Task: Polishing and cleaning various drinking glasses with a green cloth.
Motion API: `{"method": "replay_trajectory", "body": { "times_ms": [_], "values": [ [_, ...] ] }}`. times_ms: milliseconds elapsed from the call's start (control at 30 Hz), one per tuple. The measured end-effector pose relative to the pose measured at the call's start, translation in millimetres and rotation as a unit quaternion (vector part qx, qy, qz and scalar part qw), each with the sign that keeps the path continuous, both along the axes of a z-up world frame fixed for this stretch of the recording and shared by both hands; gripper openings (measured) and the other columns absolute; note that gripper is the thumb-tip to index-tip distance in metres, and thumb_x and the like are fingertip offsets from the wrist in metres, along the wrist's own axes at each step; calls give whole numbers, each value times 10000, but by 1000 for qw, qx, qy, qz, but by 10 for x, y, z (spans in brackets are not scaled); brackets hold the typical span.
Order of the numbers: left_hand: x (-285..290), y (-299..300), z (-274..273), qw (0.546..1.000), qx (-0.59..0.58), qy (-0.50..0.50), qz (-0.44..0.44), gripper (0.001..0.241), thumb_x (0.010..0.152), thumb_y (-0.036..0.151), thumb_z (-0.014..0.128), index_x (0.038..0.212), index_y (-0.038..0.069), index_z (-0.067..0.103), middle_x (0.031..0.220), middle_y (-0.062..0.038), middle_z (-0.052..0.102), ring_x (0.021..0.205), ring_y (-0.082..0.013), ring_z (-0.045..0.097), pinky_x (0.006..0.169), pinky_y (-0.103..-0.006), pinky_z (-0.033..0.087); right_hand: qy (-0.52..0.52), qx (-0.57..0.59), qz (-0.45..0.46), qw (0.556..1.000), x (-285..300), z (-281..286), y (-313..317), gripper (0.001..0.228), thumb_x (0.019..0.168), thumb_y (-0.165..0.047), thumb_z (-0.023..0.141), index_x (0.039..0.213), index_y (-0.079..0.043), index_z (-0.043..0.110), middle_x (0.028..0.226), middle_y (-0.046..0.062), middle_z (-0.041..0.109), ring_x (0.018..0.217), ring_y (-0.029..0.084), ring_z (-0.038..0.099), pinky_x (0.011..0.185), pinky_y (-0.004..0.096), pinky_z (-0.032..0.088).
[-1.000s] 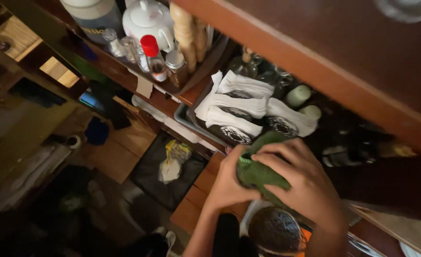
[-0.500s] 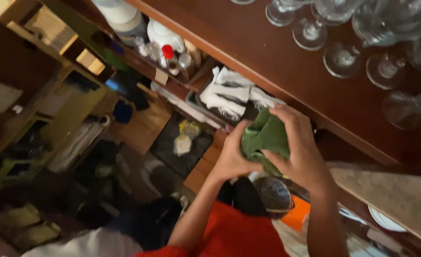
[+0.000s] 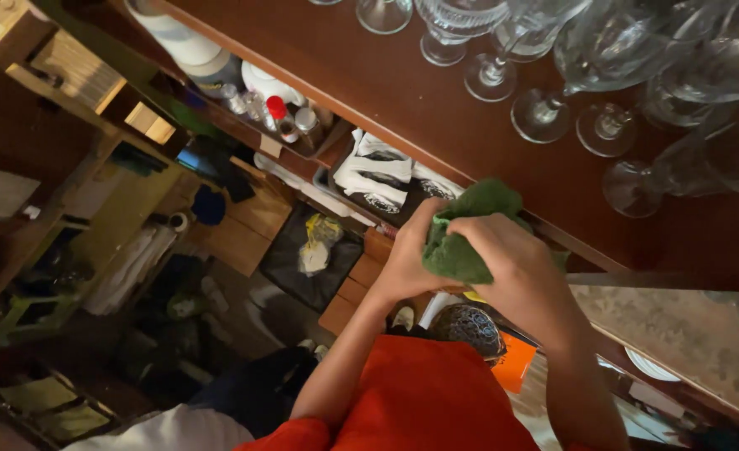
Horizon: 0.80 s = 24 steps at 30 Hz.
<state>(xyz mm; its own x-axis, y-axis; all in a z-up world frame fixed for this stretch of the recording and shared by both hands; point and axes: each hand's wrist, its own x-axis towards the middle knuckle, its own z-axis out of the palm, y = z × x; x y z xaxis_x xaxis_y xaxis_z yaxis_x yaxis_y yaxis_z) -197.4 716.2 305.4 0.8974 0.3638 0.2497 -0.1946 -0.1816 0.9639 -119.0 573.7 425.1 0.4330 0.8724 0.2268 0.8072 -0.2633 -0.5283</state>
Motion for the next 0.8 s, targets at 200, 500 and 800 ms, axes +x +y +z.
{"method": "replay_trajectory", "body": {
  "times_ms": [200,500,800],
  "values": [
    [69,90,137,999,25,-15,12,852,578,217,924,1322,49,546,1207,-151,640,1133,-305,675,971,-378,532,32,-79,79,993,182,115,11,558,755,-56,683,1303,-25,581,1321,179,550,1179,400,533,984,512,407],
    [148,265,180,999,49,-17,-3,806,550,216,896,1261,34,562,1164,-155,600,1095,-349,627,956,-397,517,-8,-1,-76,997,169,-88,262,554,716,17,717,1247,-92,604,1248,137,528,1218,361,500,1043,468,419],
    [13,854,268,989,106,-40,-96,822,540,210,892,1281,58,571,1210,-175,587,1170,-404,606,978,-427,516,163,20,-158,974,-76,-190,479,760,750,-89,816,1394,-28,416,1319,194,567,1226,409,603,964,441,487]
  ]
}}
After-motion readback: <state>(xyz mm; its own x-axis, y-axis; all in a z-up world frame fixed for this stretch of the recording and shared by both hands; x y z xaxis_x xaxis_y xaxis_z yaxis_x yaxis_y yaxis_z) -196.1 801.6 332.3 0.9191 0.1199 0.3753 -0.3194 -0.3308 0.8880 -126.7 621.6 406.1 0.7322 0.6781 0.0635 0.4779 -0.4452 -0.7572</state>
